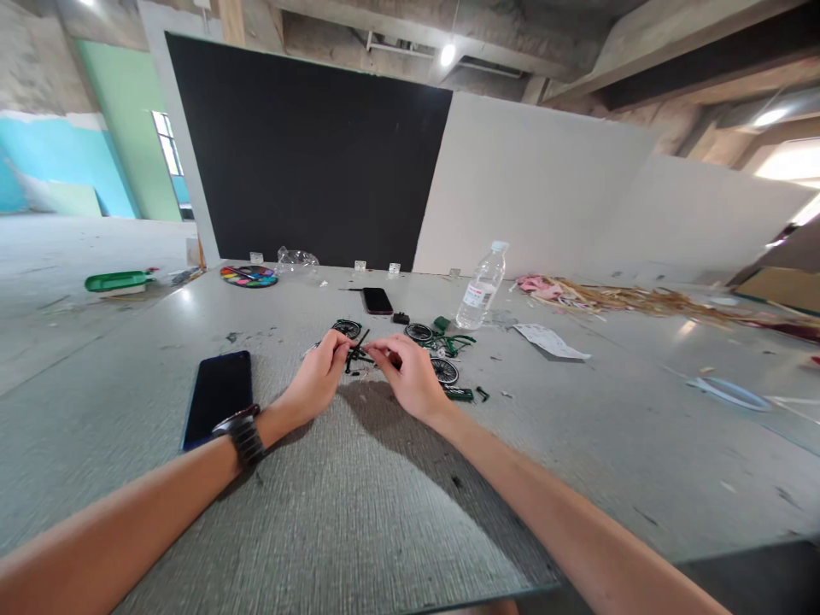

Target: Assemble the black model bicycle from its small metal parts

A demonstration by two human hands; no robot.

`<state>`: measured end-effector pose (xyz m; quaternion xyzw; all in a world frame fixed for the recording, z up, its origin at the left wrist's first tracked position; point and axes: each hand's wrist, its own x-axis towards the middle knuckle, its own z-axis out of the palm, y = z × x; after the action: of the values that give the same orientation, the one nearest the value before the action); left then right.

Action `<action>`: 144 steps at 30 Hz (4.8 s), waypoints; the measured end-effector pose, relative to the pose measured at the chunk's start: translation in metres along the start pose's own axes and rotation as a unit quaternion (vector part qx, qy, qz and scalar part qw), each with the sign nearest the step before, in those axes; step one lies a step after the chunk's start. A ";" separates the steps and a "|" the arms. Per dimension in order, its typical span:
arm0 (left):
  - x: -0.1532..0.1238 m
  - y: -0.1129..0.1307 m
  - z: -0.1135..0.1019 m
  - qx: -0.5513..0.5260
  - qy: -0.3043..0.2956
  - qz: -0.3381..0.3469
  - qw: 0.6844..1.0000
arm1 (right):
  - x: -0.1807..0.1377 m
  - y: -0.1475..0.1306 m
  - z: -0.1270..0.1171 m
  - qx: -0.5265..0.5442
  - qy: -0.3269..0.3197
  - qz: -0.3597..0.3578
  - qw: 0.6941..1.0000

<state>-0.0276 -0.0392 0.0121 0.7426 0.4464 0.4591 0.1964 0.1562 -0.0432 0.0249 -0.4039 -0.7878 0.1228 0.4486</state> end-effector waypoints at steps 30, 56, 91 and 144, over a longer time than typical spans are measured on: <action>0.000 0.001 -0.001 0.002 -0.016 0.007 1.000 | -0.001 -0.003 -0.003 -0.010 -0.057 0.013 0.998; 0.000 -0.003 0.001 0.004 -0.053 0.036 0.998 | -0.001 0.001 -0.007 -0.040 -0.115 0.007 0.992; -0.002 -0.002 0.000 -0.008 -0.072 0.059 0.996 | 0.001 0.004 -0.003 -0.045 -0.087 -0.022 0.995; -0.001 0.003 -0.001 -0.020 -0.029 0.002 0.999 | -0.003 0.000 -0.010 -0.048 -0.059 -0.056 0.996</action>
<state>-0.0272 -0.0416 0.0144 0.7523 0.4295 0.4468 0.2232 0.1644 -0.0470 0.0289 -0.3726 -0.8389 0.0833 0.3878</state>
